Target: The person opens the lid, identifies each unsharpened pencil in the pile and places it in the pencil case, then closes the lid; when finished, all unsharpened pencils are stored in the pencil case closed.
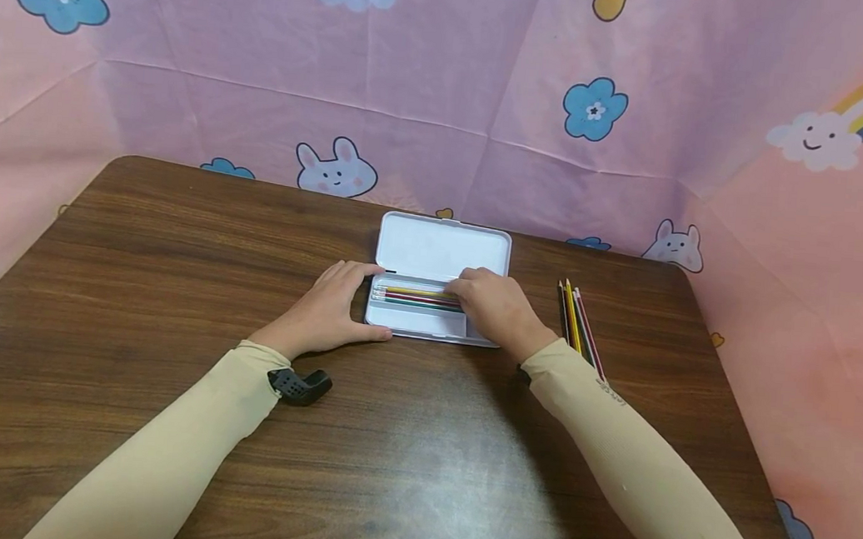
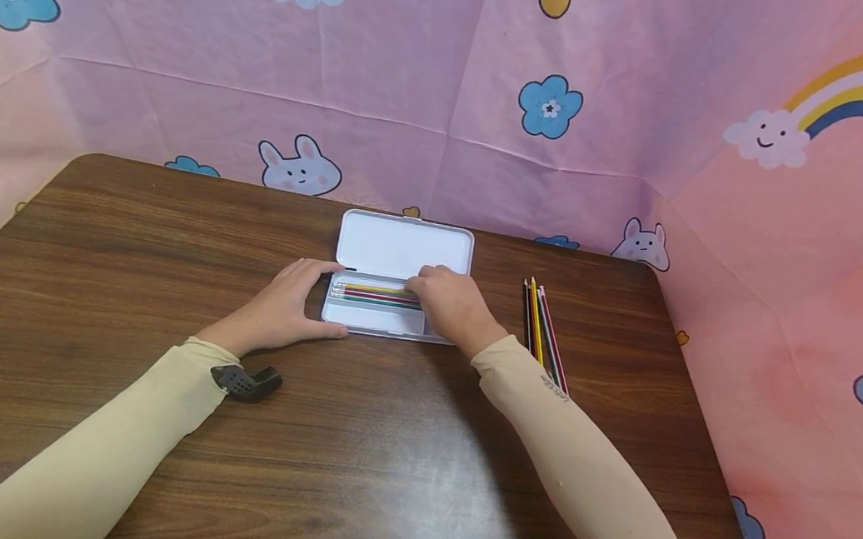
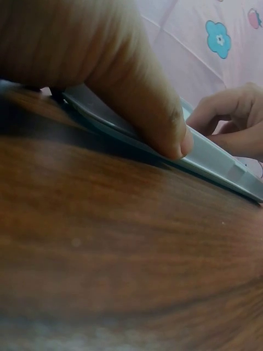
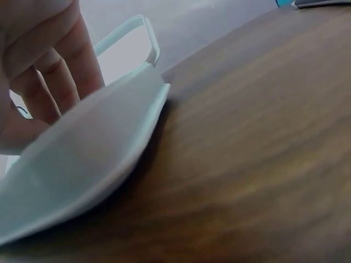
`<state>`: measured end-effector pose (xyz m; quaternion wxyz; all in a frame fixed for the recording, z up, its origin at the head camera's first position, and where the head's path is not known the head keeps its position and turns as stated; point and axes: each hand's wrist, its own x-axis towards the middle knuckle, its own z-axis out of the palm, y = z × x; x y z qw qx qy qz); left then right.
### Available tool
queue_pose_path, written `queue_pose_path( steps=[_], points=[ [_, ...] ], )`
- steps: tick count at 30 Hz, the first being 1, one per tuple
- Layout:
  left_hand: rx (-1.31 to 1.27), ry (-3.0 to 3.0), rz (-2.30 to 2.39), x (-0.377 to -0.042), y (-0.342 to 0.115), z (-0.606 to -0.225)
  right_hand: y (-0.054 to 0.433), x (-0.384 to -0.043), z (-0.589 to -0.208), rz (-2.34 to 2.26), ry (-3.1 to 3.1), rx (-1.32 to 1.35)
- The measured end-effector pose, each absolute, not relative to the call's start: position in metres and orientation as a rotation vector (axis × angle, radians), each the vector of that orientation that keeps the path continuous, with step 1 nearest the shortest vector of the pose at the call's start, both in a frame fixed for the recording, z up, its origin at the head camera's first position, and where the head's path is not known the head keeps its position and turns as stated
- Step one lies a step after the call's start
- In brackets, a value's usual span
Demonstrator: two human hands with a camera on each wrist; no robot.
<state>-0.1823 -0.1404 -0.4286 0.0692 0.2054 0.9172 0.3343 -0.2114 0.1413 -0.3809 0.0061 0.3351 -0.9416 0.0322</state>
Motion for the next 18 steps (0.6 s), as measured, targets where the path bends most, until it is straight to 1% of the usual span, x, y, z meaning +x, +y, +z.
queue_pose_path(
  steps=[13, 18],
  points=[
    [0.633, 2.771, 1.019, -0.183, -0.140, -0.430, 0.142, -0.208, -0.378, 0.104, -2.994, 1.030],
    [0.631, 2.771, 1.014, -0.184, -0.141, -0.432, 0.155, -0.201, -0.366, 0.194, -2.954, 0.997]
  ],
)
